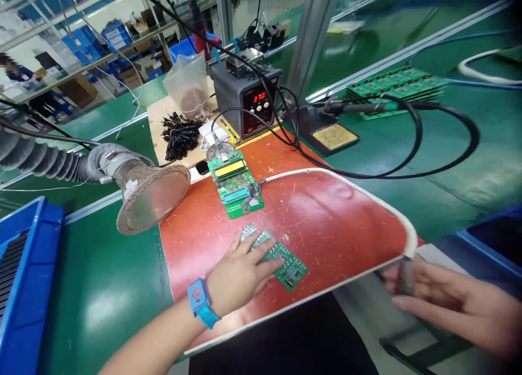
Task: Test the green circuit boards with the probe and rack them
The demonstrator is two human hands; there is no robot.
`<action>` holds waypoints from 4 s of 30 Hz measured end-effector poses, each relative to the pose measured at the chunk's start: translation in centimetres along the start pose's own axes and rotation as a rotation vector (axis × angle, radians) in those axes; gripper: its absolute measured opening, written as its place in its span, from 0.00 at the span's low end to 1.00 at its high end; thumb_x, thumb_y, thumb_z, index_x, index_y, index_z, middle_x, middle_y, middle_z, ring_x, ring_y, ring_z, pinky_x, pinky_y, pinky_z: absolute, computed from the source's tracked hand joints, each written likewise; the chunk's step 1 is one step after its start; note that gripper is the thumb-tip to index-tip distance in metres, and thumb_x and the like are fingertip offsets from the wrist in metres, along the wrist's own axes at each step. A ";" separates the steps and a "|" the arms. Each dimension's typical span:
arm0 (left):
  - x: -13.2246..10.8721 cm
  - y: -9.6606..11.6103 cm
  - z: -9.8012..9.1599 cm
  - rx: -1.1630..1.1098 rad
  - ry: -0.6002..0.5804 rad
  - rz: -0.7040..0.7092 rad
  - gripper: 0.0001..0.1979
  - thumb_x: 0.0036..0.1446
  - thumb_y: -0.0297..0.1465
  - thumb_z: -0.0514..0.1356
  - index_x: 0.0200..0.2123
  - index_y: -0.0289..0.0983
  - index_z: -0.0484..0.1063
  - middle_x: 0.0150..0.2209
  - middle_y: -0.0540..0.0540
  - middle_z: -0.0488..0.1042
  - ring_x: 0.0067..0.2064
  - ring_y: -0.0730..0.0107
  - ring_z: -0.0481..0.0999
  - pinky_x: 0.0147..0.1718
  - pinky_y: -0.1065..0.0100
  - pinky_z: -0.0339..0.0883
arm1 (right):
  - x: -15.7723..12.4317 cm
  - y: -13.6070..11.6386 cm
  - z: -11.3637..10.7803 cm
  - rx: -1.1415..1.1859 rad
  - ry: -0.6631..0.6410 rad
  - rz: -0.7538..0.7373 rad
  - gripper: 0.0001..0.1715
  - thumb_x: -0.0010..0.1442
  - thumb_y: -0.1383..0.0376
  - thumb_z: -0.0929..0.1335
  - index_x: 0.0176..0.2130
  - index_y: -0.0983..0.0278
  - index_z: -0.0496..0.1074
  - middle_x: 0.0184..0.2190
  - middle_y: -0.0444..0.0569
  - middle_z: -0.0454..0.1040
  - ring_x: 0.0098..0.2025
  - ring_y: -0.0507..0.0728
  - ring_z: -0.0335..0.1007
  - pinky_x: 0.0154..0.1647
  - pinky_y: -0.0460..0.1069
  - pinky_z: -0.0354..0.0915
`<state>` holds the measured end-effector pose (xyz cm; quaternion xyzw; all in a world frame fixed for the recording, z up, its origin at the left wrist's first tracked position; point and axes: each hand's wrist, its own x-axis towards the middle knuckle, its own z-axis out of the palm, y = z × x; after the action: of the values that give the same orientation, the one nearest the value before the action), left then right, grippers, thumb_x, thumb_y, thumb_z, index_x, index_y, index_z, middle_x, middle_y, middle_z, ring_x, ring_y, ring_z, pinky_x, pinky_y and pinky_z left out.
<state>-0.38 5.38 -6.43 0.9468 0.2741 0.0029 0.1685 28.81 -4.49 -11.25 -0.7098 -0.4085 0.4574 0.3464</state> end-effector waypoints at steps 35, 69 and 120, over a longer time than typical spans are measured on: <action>0.0 6.7 2.1 0.303 0.142 -0.628 0.21 0.57 0.31 0.55 0.51 0.25 0.67 0.49 0.24 0.68 0.49 0.36 0.68 0.36 0.47 0.71 | 1.7 -4.0 5.1 0.359 -0.109 -0.186 0.39 0.48 0.54 0.71 0.56 0.61 0.59 0.37 0.51 0.74 0.37 0.58 0.70 0.42 0.55 0.68; 2.1 5.6 4.1 0.132 0.306 -0.272 0.15 0.55 0.28 0.57 0.47 0.31 0.67 0.40 0.40 0.71 0.39 0.60 0.72 0.35 0.61 0.75 | 6.4 -8.0 6.6 0.347 -0.180 -0.216 0.33 0.46 0.52 0.71 0.47 0.63 0.62 0.38 0.53 0.76 0.43 0.59 0.72 0.46 0.55 0.69; 1.3 0.8 3.0 0.033 0.341 0.072 0.09 0.60 0.30 0.54 0.36 0.34 0.73 0.41 0.42 0.75 0.49 0.60 0.72 0.47 0.56 0.70 | 2.6 -3.9 8.6 0.011 -0.129 -0.449 0.11 0.59 0.63 0.64 0.44 0.60 0.65 0.40 0.49 0.73 0.41 0.56 0.72 0.43 0.52 0.69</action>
<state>1.42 4.48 -9.07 0.9444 0.2646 0.1651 0.1038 20.41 0.47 -11.74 -0.5684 -0.5749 0.4156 0.4166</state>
